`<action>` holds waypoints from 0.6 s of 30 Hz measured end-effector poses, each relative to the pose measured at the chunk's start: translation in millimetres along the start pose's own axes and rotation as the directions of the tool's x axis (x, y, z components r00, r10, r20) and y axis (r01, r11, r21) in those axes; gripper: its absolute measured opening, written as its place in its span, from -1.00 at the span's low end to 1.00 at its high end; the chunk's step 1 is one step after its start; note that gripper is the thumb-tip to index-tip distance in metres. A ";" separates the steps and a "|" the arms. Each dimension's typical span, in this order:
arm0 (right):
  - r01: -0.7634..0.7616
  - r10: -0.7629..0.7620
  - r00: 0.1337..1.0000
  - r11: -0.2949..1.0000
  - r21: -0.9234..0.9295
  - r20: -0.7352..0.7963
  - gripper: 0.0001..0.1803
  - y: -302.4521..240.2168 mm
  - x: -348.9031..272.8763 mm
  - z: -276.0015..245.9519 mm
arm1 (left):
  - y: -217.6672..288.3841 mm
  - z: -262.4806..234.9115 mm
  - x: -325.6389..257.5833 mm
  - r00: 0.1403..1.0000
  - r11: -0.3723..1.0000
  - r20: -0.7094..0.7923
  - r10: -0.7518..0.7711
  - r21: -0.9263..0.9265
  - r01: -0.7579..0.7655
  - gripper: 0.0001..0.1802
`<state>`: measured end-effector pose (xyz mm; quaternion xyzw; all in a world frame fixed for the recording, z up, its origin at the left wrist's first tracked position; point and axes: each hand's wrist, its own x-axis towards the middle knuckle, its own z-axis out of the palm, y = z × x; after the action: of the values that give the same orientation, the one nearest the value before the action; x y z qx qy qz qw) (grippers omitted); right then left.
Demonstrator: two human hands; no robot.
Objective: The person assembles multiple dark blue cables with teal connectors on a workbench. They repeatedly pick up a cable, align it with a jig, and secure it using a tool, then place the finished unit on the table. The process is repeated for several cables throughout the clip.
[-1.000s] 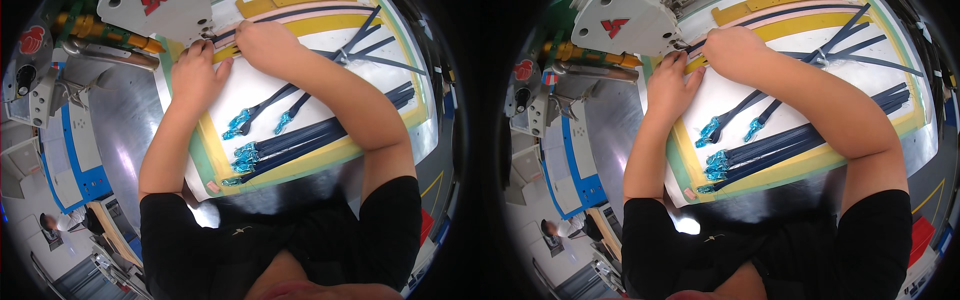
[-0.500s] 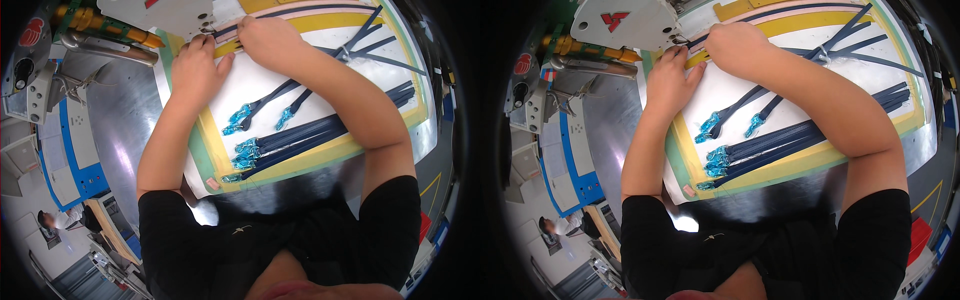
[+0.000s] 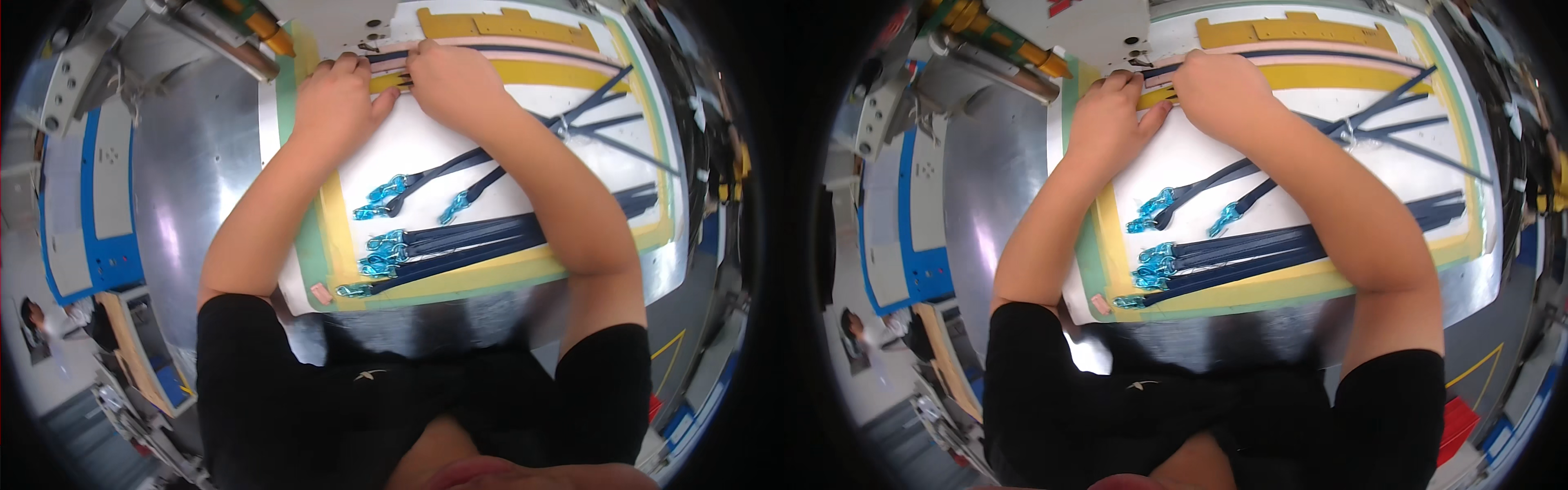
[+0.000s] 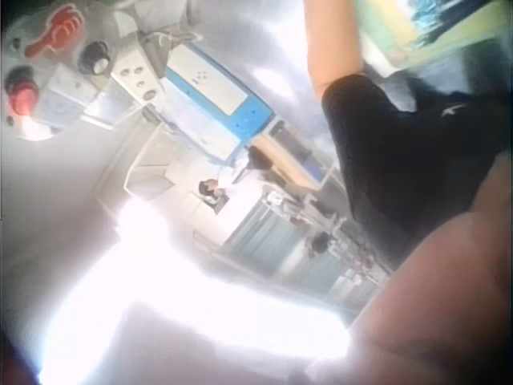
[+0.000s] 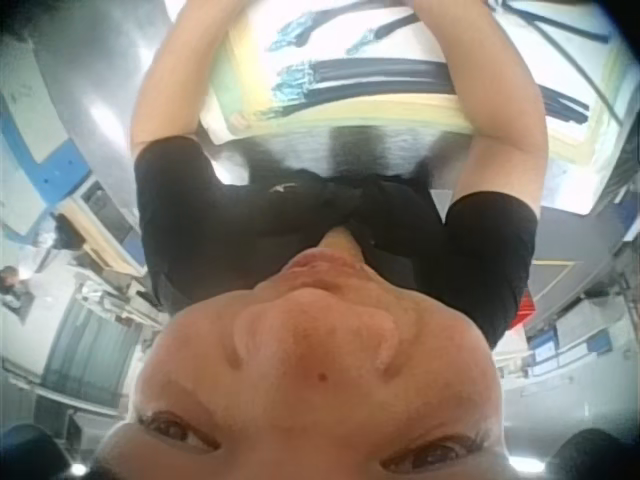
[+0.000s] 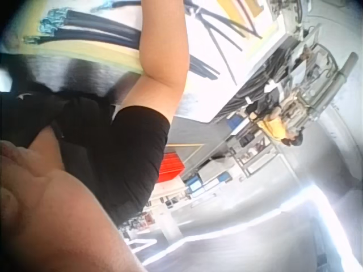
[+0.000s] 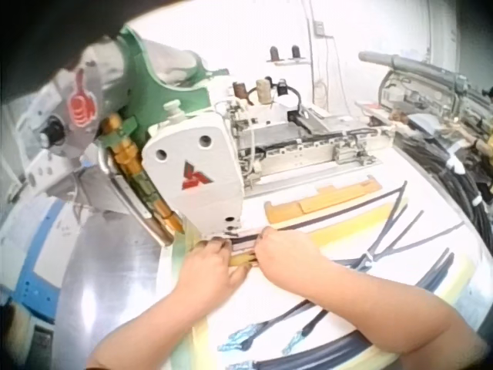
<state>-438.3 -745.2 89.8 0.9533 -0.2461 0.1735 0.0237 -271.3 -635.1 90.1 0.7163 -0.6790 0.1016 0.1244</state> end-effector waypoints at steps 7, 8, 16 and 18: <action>0.009 -0.007 0.999 0.999 -0.053 0.040 -0.82 -3.0 1.7 3.1 | -0.1 12.8 -4.5 0.996 0.999 -0.091 0.011 -0.032 -0.014 -0.43; 0.015 -0.013 0.999 0.998 -0.053 0.040 -0.82 -3.9 1.6 1.9 | -0.7 12.4 -5.1 0.996 0.999 -0.092 0.014 -0.028 -0.017 -0.44; -0.024 0.042 0.981 0.995 -0.096 0.191 -0.66 5.7 3.2 -7.2 | -4.4 21.0 -8.5 0.977 0.998 -0.203 0.058 0.015 -0.056 -0.53; -0.035 0.048 0.979 0.997 -0.071 0.197 -0.61 12.5 -1.0 -18.4 | -4.1 21.0 -9.4 0.979 0.999 -0.199 0.051 0.014 -0.049 -0.53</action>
<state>-450.9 -753.3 106.2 0.9592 -0.2727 0.0696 0.0272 -268.2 -632.7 67.0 0.6857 -0.6806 0.1788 0.1861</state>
